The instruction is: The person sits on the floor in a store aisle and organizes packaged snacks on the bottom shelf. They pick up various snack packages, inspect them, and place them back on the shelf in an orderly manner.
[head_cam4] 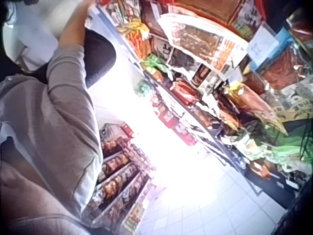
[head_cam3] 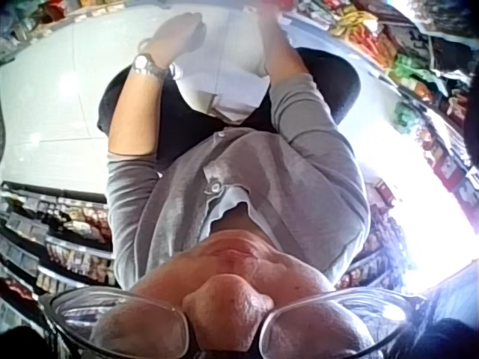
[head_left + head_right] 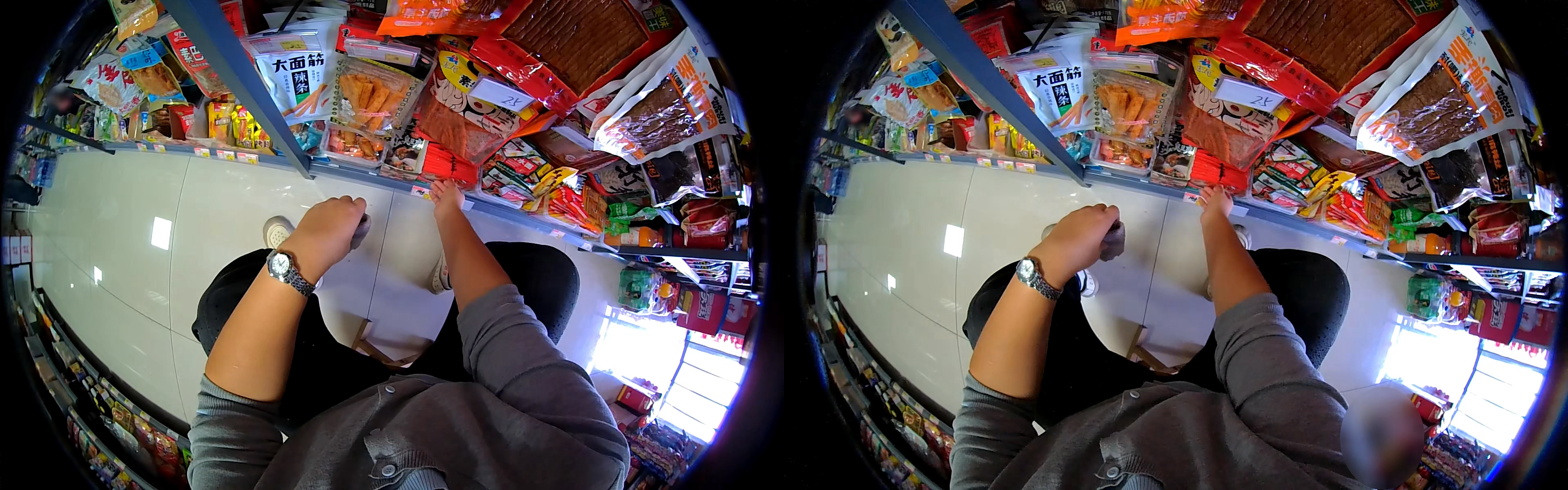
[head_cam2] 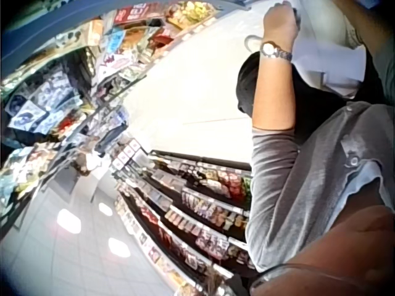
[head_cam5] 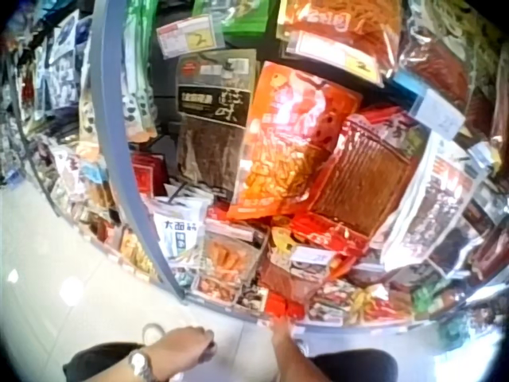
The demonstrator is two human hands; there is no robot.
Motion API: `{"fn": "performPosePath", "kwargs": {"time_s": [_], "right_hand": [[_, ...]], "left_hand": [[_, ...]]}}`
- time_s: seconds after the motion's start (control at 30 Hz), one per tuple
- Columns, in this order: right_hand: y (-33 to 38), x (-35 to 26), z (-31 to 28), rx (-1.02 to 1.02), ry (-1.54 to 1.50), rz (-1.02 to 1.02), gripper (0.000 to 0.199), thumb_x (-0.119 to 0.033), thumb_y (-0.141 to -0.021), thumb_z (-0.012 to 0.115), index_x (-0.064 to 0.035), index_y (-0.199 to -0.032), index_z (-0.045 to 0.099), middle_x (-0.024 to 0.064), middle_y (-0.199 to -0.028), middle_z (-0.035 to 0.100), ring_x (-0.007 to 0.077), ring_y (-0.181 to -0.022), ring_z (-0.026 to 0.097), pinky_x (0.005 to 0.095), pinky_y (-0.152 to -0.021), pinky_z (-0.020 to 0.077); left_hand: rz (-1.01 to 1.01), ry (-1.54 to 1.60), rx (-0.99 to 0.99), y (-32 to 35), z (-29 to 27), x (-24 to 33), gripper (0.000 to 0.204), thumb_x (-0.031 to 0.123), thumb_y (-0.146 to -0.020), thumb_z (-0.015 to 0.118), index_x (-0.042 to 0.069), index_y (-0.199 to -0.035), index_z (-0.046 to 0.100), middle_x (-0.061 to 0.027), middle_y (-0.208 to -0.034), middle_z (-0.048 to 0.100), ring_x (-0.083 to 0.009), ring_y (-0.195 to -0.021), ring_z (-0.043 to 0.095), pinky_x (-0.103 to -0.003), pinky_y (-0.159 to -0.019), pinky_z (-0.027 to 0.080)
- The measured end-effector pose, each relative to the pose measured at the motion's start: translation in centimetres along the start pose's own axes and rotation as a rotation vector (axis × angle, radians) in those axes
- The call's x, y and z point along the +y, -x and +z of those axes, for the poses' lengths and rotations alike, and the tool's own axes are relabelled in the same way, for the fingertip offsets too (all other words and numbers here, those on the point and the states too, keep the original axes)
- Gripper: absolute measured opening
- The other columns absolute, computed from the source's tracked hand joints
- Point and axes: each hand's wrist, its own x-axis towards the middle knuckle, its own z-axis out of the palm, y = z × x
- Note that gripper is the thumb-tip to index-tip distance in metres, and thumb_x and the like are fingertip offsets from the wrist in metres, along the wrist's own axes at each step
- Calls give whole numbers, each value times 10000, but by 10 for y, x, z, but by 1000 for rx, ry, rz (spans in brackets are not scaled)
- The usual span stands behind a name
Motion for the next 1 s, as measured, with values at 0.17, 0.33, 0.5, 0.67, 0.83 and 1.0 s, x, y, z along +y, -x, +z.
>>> {"fn": "performPosePath", "kwargs": {"time_s": [0.17,0.33,0.5,0.67,0.83,1.0], "right_hand": [[12,39,-5,-99,212,-113,237,-205,-858,499,-38,-1025,520,141,-918,607,229,-741,603,344,-583,490],[32,70,24,-253,515,-542,250,-102,-797,549,-90,-1043,503,89,-775,604,200,-650,592,335,-563,473],[52,41,53,-249,1063,-765,310,-132,-781,547,-93,-1077,464,147,-868,640,335,-781,618,422,-689,483],[29,44,46,-344,1262,-701,301,-160,-764,550,-75,-1045,483,163,-861,645,346,-818,616,433,-719,487],[20,57,36,-354,1177,-775,315,-172,-753,565,-53,-1034,485,153,-849,645,341,-814,618,436,-714,491],[11,59,47,-275,1358,-892,385,-181,-722,612,-32,-1051,478,183,-876,616,355,-849,607,433,-720,495]], "left_hand": [[27,11,11,2,0,-1,238,-4,-653,618,17,-862,505,-169,-837,576,-352,-825,561,-403,-729,455],[8,-4,1,3,0,-2,234,2,-659,620,17,-862,505,-169,-850,573,-350,-836,557,-403,-728,454],[14,10,18,5,0,-2,174,16,-690,583,11,-845,505,-175,-833,571,-350,-812,561,-399,-708,455],[19,1,40,5,0,-3,138,19,-698,559,4,-822,503,-181,-805,566,-356,-774,561,-400,-689,457],[41,-7,33,3,2,-3,175,25,-685,578,5,-838,496,-178,-819,564,-359,-788,556,-407,-697,455],[-6,-10,-12,5,-7,6,206,39,-689,608,22,-862,498,-169,-834,562,-359,-811,554,-407,-713,454]]}}
